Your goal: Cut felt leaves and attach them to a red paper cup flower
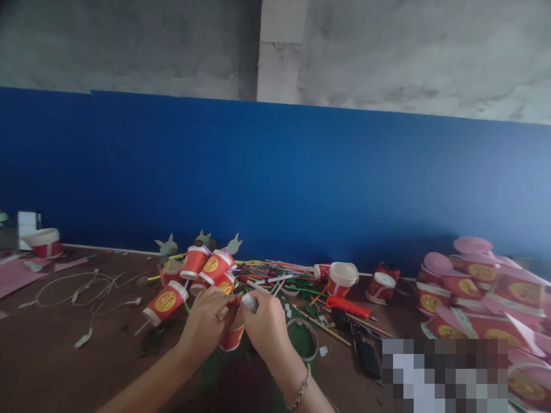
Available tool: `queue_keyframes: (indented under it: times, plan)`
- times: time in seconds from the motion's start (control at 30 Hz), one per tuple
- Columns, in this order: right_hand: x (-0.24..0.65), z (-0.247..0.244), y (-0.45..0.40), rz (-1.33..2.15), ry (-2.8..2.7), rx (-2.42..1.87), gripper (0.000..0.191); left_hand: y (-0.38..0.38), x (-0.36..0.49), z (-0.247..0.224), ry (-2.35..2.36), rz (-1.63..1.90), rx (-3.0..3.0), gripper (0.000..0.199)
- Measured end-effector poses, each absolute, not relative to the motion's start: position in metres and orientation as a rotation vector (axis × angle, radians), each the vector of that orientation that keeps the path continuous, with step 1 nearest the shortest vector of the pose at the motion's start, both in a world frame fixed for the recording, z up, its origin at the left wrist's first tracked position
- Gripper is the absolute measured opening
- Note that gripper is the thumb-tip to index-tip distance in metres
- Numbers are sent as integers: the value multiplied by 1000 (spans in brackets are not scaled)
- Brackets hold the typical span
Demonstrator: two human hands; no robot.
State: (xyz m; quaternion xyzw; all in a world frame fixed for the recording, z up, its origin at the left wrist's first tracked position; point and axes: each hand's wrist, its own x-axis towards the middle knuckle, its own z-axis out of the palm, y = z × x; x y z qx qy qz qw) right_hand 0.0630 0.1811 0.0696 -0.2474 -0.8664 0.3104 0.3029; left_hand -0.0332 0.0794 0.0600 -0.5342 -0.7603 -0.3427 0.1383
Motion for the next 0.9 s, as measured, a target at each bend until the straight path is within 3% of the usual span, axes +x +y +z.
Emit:
queue_keyframes:
  times: [0.57, 0.77, 0.9]
  plan:
    - [61, 67, 178, 801, -2285, -653, 13, 79, -32, 61, -2226, -1075, -1553, 28]
    - [63, 71, 190, 795, -2320, -654, 14, 83, -39, 59, -2328, -1620, -1593, 19]
    - [71, 75, 212, 554, -2327, -883, 12, 85, -44, 61, -2326, -2111, -1614, 20]
